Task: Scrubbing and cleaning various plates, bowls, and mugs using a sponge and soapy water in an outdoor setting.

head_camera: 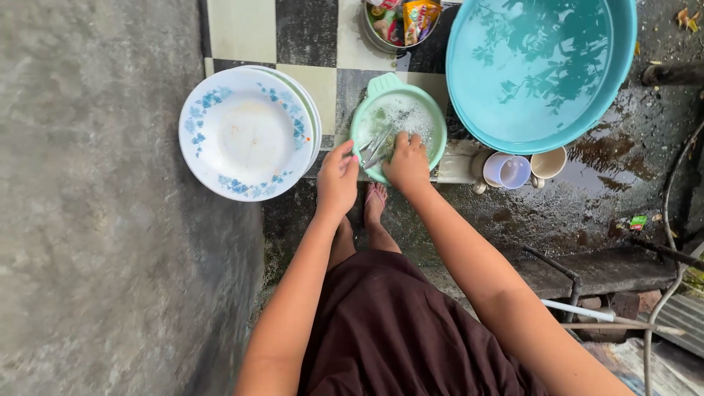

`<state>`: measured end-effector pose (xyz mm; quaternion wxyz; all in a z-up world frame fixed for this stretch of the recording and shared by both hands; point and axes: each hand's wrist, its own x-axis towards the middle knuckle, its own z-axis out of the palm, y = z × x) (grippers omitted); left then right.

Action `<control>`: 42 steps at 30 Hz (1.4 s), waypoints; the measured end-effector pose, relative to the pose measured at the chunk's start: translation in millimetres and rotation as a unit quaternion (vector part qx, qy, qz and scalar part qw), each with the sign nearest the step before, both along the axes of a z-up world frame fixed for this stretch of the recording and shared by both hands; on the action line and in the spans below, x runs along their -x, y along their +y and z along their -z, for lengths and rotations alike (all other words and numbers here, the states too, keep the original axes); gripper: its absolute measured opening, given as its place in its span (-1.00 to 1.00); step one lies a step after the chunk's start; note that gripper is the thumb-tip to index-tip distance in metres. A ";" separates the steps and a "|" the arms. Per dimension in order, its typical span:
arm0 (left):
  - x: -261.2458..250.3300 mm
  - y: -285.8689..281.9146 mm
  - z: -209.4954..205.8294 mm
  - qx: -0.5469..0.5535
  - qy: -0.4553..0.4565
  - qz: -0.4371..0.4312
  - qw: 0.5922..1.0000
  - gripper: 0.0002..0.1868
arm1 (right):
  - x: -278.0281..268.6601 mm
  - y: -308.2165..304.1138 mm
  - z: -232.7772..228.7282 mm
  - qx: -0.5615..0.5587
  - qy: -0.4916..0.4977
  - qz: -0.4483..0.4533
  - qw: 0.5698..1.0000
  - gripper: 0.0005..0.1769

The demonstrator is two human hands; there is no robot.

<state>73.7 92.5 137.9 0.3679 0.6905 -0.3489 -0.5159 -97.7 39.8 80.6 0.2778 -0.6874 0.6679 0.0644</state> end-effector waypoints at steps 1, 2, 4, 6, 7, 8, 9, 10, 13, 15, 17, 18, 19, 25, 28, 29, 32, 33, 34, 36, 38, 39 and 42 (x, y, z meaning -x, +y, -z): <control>-6.5 7.2 5.1 0.001 -0.002 -0.005 1.000 -0.56 | -0.4 -4.2 8.4 0.001 -0.002 -0.005 1.000 -0.22; -12.9 14.3 10.0 -0.019 0.040 -0.033 0.998 -0.58 | -0.8 -8.4 16.6 -0.009 0.012 -0.005 1.000 -0.29; -27.8 27.1 7.6 -0.038 0.081 -0.066 0.994 -0.59 | 1.8 -16.1 28.8 -0.018 0.024 -0.010 0.999 -0.35; -43.2 38.6 -6.9 -0.086 0.138 -0.117 0.980 -0.56 | 10.1 -22.7 36.1 -0.100 0.010 0.009 0.995 -0.58; -52.4 47.9 -6.9 -0.083 0.137 -0.121 0.980 -0.56 | 11.8 -25.2 32.2 -0.098 0.010 0.005 0.995 -0.58; -61.5 57.4 -7.2 -0.091 0.147 -0.135 0.976 -0.59 | 13.4 -27.7 28.0 -0.059 -0.019 0.008 0.998 -0.54; -70.2 67.2 -7.5 -0.098 0.156 -0.148 0.972 -0.61 | 15.3 -29.9 23.6 -0.019 -0.048 0.012 0.999 -0.48; -83.2 78.4 -4.7 -0.096 0.156 -0.152 0.971 -0.61 | 16.2 -27.8 12.0 -0.018 -0.049 0.008 0.999 -0.48; -118.8 99.9 -2.9 -0.174 0.166 -0.203 0.949 -0.58 | 19.1 -23.2 -16.7 -0.029 -0.055 0.048 0.997 -0.54; -137.4 103.8 -10.3 -0.191 0.107 -0.293 0.931 -0.55 | 22.8 -16.0 -26.3 -0.048 -0.261 0.216 0.940 -0.53; -143.3 99.3 -4.2 -0.146 0.121 -0.340 0.921 -0.54 | 18.1 -13.5 -34.2 -0.055 -0.290 0.236 0.926 -0.51; -145.3 97.6 -0.5 -0.103 0.134 -0.383 0.908 -0.52 | 16.9 -11.4 -37.7 -0.064 -0.318 0.257 0.910 -0.48; -143.6 93.7 -1.2 -0.103 0.134 -0.384 0.908 -0.52 | 15.4 -7.7 -30.1 -0.065 -0.317 0.256 0.911 -0.48; -139.2 83.4 -4.2 -0.043 0.200 -0.389 0.898 -0.59 | -2.3 0.3 -0.9 0.174 -0.056 -0.065 0.981 -0.51; -137.7 87.4 -7.3 -0.037 0.214 -0.402 0.890 -0.62 | 6.5 -8.1 22.1 0.161 0.047 -0.115 0.979 -0.53; -138.7 86.1 -10.0 -0.044 0.175 -0.413 0.892 -0.61 | 12.4 -12.3 31.9 0.061 0.024 -0.101 0.993 -0.60; -141.3 80.3 -13.6 -0.048 0.092 -0.431 0.896 -0.58 | 14.1 -20.1 13.1 -0.028 0.003 -0.070 0.997 -0.60; -140.3 79.8 -13.7 -0.049 0.049 -0.434 0.898 -0.58 | 14.3 -19.6 -1.9 -0.018 0.008 -0.050 0.999 -0.54; -139.9 74.9 -29.5 -0.050 0.049 -0.437 0.897 -0.58 | 14.0 -13.9 -9.4 -0.019 0.008 -0.053 0.998 -0.54; -139.4 57.1 -61.1 -0.129 -0.095 -0.375 0.913 -0.48 | 14.0 -10.6 -26.1 0.024 -0.017 -0.003 1.000 -0.59; -142.3 51.1 -56.4 -0.123 -0.139 -0.361 0.914 -0.40 | 11.8 -5.8 -32.9 0.065 -0.057 0.009 0.996 -0.58; -146.4 48.3 -54.9 -0.118 -0.187 -0.346 0.912 -0.31 | 7.3 -4.1 -35.3 0.103 -0.100 0.022 0.989 -0.57; -156.4 55.3 -13.5 -0.091 -0.167 -0.352 0.917 -0.36 | -24.6 -7.4 -73.9 0.024 -0.204 0.095 0.974 -0.54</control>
